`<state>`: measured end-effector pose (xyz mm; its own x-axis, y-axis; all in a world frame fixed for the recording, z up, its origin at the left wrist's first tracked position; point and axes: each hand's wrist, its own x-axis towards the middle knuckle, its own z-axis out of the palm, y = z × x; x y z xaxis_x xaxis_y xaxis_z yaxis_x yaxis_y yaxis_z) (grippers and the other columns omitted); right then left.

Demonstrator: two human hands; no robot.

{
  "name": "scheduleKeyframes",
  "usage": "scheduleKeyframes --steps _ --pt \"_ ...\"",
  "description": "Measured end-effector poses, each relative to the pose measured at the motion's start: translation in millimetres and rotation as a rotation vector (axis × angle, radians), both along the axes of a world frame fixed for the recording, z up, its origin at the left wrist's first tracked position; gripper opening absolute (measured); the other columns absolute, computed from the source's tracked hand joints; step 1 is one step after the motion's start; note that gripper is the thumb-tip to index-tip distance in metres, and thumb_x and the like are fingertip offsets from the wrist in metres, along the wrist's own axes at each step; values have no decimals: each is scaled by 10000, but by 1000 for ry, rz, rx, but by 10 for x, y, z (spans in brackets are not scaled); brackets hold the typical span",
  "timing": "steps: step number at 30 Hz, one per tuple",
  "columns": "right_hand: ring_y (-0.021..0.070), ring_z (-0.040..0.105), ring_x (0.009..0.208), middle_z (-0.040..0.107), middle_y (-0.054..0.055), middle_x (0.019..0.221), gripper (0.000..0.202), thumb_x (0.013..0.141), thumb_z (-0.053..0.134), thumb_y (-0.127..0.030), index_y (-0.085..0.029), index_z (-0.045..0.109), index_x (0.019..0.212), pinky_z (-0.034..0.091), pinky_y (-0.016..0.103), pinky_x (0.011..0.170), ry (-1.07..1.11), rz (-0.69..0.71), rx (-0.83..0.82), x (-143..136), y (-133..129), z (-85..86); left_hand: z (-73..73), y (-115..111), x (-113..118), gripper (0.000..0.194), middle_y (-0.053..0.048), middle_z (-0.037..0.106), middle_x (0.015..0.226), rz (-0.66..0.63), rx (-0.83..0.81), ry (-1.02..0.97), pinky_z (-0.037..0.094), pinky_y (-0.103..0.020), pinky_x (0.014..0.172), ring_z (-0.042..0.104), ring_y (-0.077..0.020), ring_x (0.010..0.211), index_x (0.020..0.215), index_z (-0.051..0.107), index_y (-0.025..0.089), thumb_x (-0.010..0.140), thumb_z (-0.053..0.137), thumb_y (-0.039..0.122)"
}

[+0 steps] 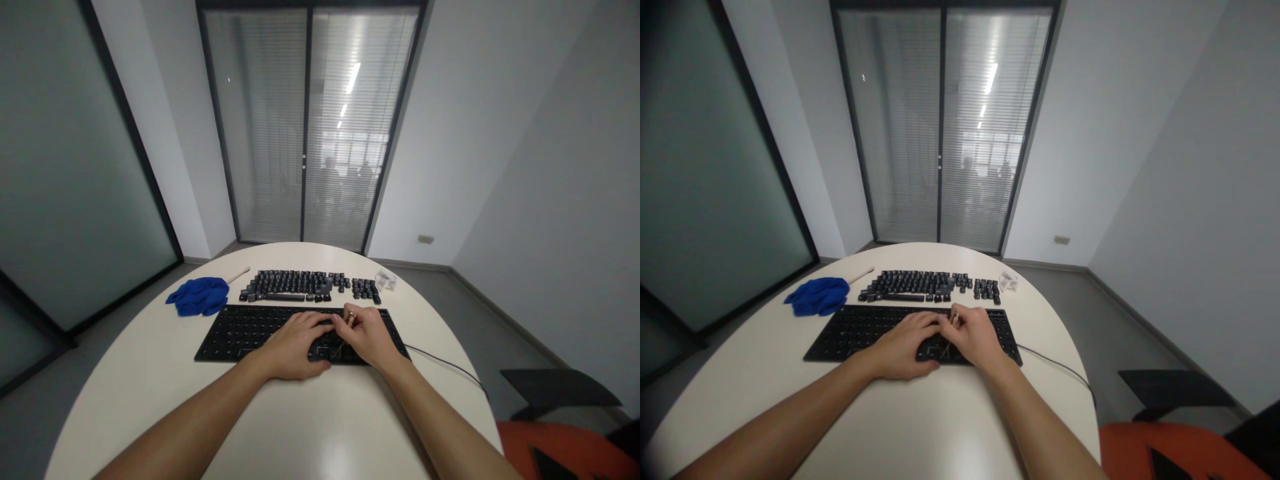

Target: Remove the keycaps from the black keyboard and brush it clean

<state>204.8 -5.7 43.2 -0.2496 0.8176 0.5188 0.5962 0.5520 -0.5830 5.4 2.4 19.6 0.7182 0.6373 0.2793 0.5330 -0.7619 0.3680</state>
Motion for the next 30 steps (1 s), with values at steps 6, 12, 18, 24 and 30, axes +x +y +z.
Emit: scheduleKeyframes --steps 6,12,18,24,30 --pt "90 424 450 460 -64 469 350 869 577 -334 -209 426 579 314 209 486 -44 79 -26 64 4 26 -12 4 -4 709 -67 452 1462 0 -1 5 279 -458 1152 391 -291 1340 1382 479 265 726 721 381" --pt "91 436 462 495 -53 472 359 863 608 -337 -209 426 581 319 201 468 22 121 -78 127 45 -15 -25 12 -12 721 -69 443 1472 -7 -5 3 284 -471 1144 385 -298 1346 1402 461 270 735 713 376" --pt "90 472 464 540 -41 496 327 827 650 -309 -203 453 588 343 187 467 34 203 -108 97 60 -86 -29 14 -12 605 -70 454 1460 3 -3 -4 287 -475 1144 385 -298 1345 1305 550 262 733 717 369" --pt "98 530 464 584 -30 508 280 831 633 -288 -203 484 610 364 193 495 -67 197 36 55 12 -47 -34 15 -14 590 -70 459 1456 -19 -3 -21 296 -485 1138 393 -306 1339 1271 566 261 715 735 358" --pt "107 552 485 615 -14 544 233 839 598 -249 -205 487 638 332 210 499 -215 246 216 -14 -56 -4 -48 18 -6 630 -84 478 1440 -12 13 -27 315 -487 1122 411 -306 1323 1287 549 249 701 754 351"
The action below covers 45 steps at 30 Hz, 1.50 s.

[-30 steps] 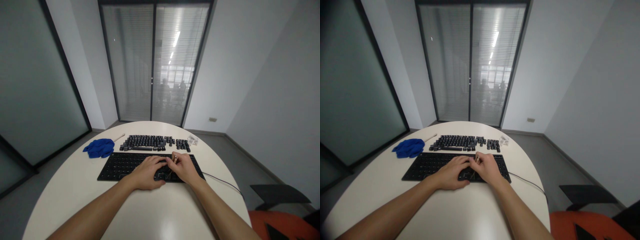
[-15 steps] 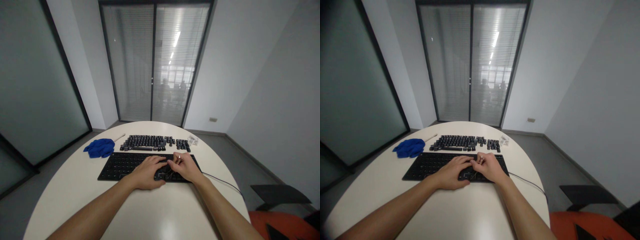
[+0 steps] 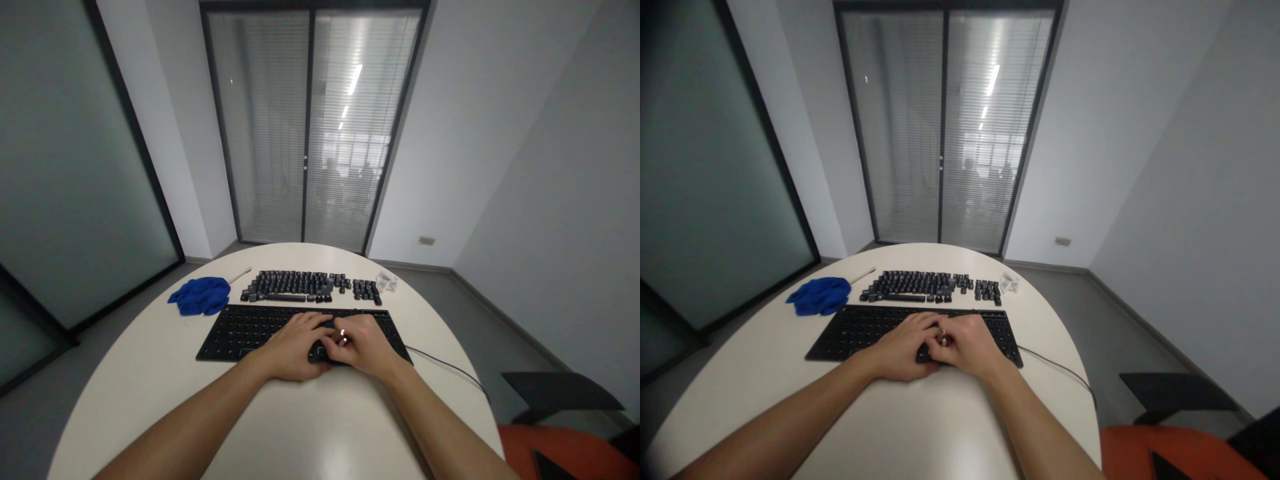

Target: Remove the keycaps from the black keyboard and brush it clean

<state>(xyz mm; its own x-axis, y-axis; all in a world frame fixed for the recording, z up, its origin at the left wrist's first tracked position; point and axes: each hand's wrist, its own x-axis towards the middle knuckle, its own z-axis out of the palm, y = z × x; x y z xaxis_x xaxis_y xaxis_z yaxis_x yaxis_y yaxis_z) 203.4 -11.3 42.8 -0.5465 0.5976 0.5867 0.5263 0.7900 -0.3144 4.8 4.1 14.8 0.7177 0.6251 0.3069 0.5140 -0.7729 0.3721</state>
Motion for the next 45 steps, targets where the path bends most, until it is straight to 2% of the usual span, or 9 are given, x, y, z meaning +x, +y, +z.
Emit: scheduleKeyframes --steps 3,8,17,25,33,40,45 --pt "108 547 481 611 -12 546 247 877 561 -271 -208 482 652 332 213 504 -12 -63 -32 7 10 -5 15 -9 2 518 -74 481 1437 -18 24 -2 308 -496 1122 406 -308 1327 1226 601 260 736 733 362" --pt "107 518 460 569 -21 513 306 919 511 -317 -214 440 640 321 216 506 -2 -162 -103 73 39 9 38 -18 -6 515 -60 467 1455 -27 36 7 314 -507 1113 414 -304 1321 1284 583 294 788 690 376" --pt "122 484 516 531 -22 568 297 977 396 -299 -209 468 704 290 248 539 -127 -77 -126 71 5 79 7 0 -9 600 -64 464 1455 -20 27 20 293 -489 1138 388 -304 1340 1331 551 283 755 704 344" --pt "121 489 510 486 -39 526 382 1010 347 -378 -210 471 690 338 237 542 53 -162 -349 86 83 18 27 -10 1 395 -68 486 1446 -2 53 40 313 -490 1116 408 -294 1334 1203 647 267 855 630 453" --pt "115 480 484 456 -48 524 392 1008 355 -430 -207 491 715 359 225 490 144 -139 -463 99 105 -17 11 -9 2 382 -63 478 1461 1 65 61 316 -509 1112 400 -300 1349 1211 649 286 885 601 479" --pt "117 508 454 471 -50 527 416 986 388 -510 -200 513 738 397 229 467 323 -156 -590 202 219 -122 15 -12 13 351 -54 496 1450 12 60 29 330 -511 1099 426 -287 1333 1234 643 323 922 563 461" --pt "109 494 433 464 -59 515 408 977 410 -514 -202 505 732 383 219 443 364 -144 -594 193 242 -165 7 -24 27 341 -59 518 1428 21 97 37 338 -493 1099 439 -279 1322 1233 636 295 935 549 435"
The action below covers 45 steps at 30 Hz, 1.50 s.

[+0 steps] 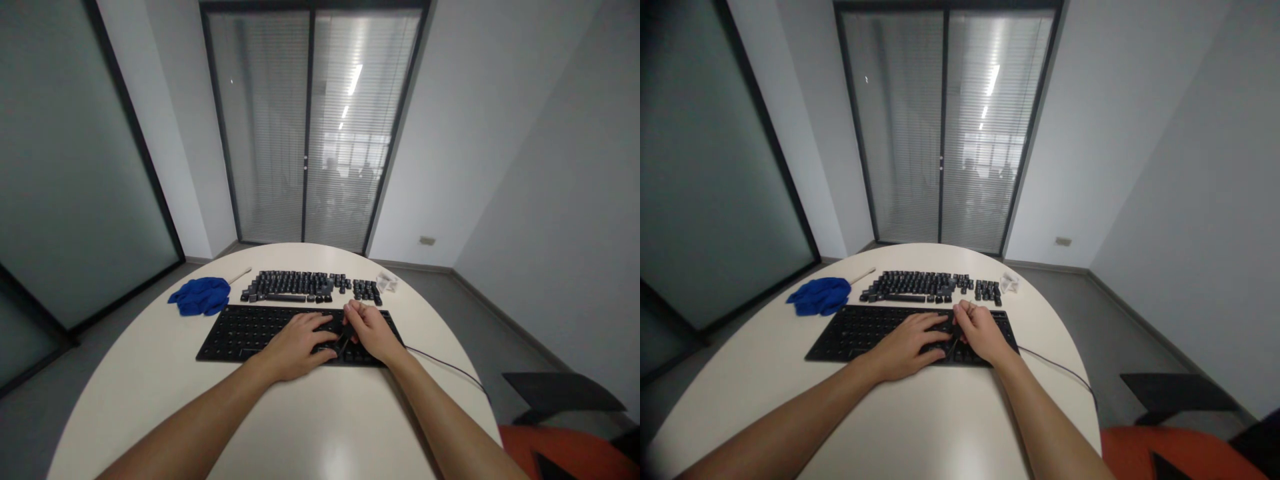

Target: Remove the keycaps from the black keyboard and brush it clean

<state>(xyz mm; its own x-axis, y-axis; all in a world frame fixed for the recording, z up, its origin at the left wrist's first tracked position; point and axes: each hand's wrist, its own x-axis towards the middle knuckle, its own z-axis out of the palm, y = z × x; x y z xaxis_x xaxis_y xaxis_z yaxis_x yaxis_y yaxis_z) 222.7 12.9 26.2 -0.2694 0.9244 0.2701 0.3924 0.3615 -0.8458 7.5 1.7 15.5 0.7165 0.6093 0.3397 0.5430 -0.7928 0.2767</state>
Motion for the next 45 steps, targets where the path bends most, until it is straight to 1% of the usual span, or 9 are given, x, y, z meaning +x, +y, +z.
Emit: scheduleKeyframes --steps 5,10,16,19,26,28,34,41,45 --pt "114 502 405 475 -59 468 413 966 437 -515 -198 521 715 373 221 429 -11 -60 15 -14 -7 0 32 -43 33 396 -77 601 1312 -8 38 -57 354 -458 1093 488 -261 1261 1284 561 225 917 587 372" --pt "120 519 402 496 -51 472 438 962 421 -544 -199 526 712 390 221 418 13 -93 5 -8 24 -12 72 -69 59 254 -74 658 1162 -66 90 -83 411 -416 1020 571 -230 1132 1170 595 215 939 552 313" --pt "120 516 397 503 -52 484 428 953 431 -550 -203 525 721 379 219 405 25 -122 -9 -9 55 -25 43 -60 61 173 -51 661 1141 -105 139 -33 441 -369 968 587 -198 1086 1066 641 221 967 506 265" --pt "121 506 397 498 -52 464 430 962 417 -542 -202 525 720 373 226 420 2 -115 -7 -11 49 -18 20 -52 62 182 -48 676 1104 -74 89 -62 466 -346 925 603 -191 1045 1040 655 219 976 496 282" --pt "118 505 481 483 -52 530 382 946 487 -498 -206 487 699 403 231 493 -6 -60 54 -6 33 -1 -23 -16 51 193 -29 703 1035 0 -69 -153 481 -306 909 621 -179 990 1042 657 215 970 521 331" --pt "117 506 497 500 -51 541 350 944 500 -478 -203 506 728 401 231 508 -27 -35 69 -9 25 0 -21 -24 57 192 -25 705 1011 40 -77 -143 487 -300 885 628 -177 964 1042 660 215 969 523 328" --pt "118 521 475 553 -46 542 303 925 530 -478 -197 565 817 359 223 463 -149 -1 66 -16 -7 -5 -41 -88 129 157 -38 693 977 129 -47 -131 503 -317 843 634 -193 925 1040 642 210 964 517 267" --pt "136 590 556 627 -18 637 239 914 563 -434 -199 574 871 423 232 521 -91 36 64 -43 -32 23 -79 -67 171 131 -51 675 908 314 -73 -217 509 -331 826 642 -201 877 951 624 187 962 496 213" --pt "142 603 596 642 -4 685 225 911 572 -420 -195 586 900 429 239 539 -88 50 55 -56 -36 31 -78 -53 164 130 -55 680 903 353 -74 -226 505 -327 805 652 -207 866 948 619 188 961 493 217"
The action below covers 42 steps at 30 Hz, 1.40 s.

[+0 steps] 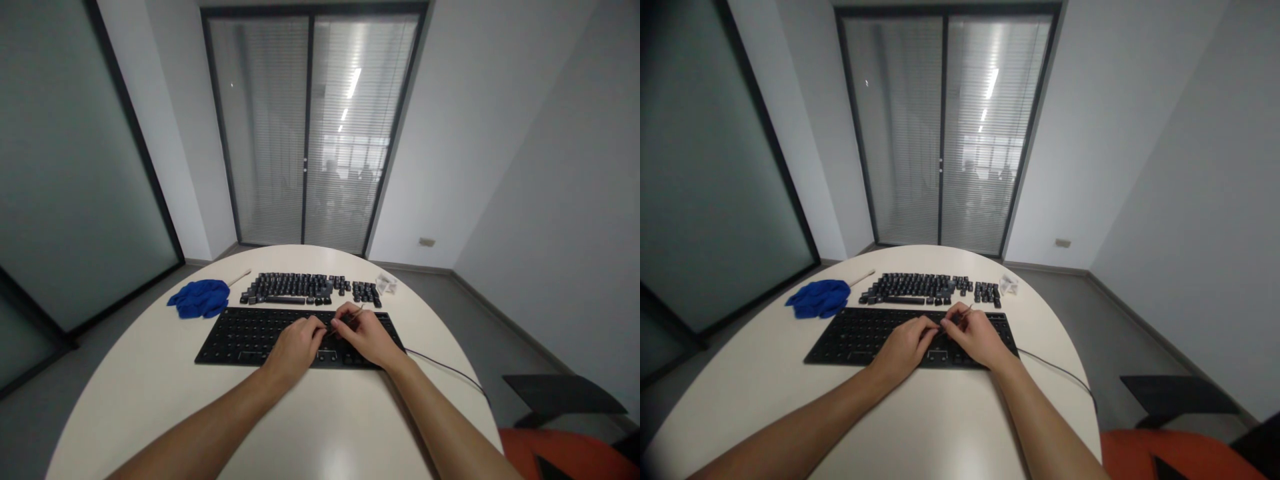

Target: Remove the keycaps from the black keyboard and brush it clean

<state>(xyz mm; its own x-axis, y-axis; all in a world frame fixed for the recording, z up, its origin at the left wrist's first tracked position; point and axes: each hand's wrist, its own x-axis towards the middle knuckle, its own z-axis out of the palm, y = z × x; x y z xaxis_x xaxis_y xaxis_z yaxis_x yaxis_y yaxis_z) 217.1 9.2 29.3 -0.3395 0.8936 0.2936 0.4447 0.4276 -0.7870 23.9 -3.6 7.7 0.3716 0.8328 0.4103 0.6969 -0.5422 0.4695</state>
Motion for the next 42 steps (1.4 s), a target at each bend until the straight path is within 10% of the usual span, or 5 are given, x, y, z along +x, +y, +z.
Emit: scheduleKeyframes --steps 13,21,34,42 --pt "197 685 729 689 24 744 346 833 669 -482 -197 512 951 502 285 642 240 19 -171 -63 29 -48 20 -13 -1 146 -48 719 913 17 41 -59 515 -306 746 696 -209 830 1000 594 191 983 452 218" --pt "109 468 486 530 -57 578 347 807 685 -490 -192 566 937 288 222 449 179 -94 -113 -58 58 -36 5 7 -3 150 -19 725 974 -21 38 -141 524 -296 802 692 -186 868 1077 610 220 949 531 213" --pt "187 663 744 684 22 781 288 871 613 -458 -186 625 965 503 285 693 235 -13 -117 -74 61 -60 18 -9 0 180 -13 729 1074 -2 127 -59 550 -319 858 698 -191 947 1103 613 228 938 551 189" --pt "172 621 586 658 18 684 446 927 466 -556 -176 657 795 452 276 608 68 -212 -40 103 147 -36 6 16 -23 215 -23 696 1086 13 192 -81 525 -343 914 641 -193 1031 1098 606 223 899 584 144"
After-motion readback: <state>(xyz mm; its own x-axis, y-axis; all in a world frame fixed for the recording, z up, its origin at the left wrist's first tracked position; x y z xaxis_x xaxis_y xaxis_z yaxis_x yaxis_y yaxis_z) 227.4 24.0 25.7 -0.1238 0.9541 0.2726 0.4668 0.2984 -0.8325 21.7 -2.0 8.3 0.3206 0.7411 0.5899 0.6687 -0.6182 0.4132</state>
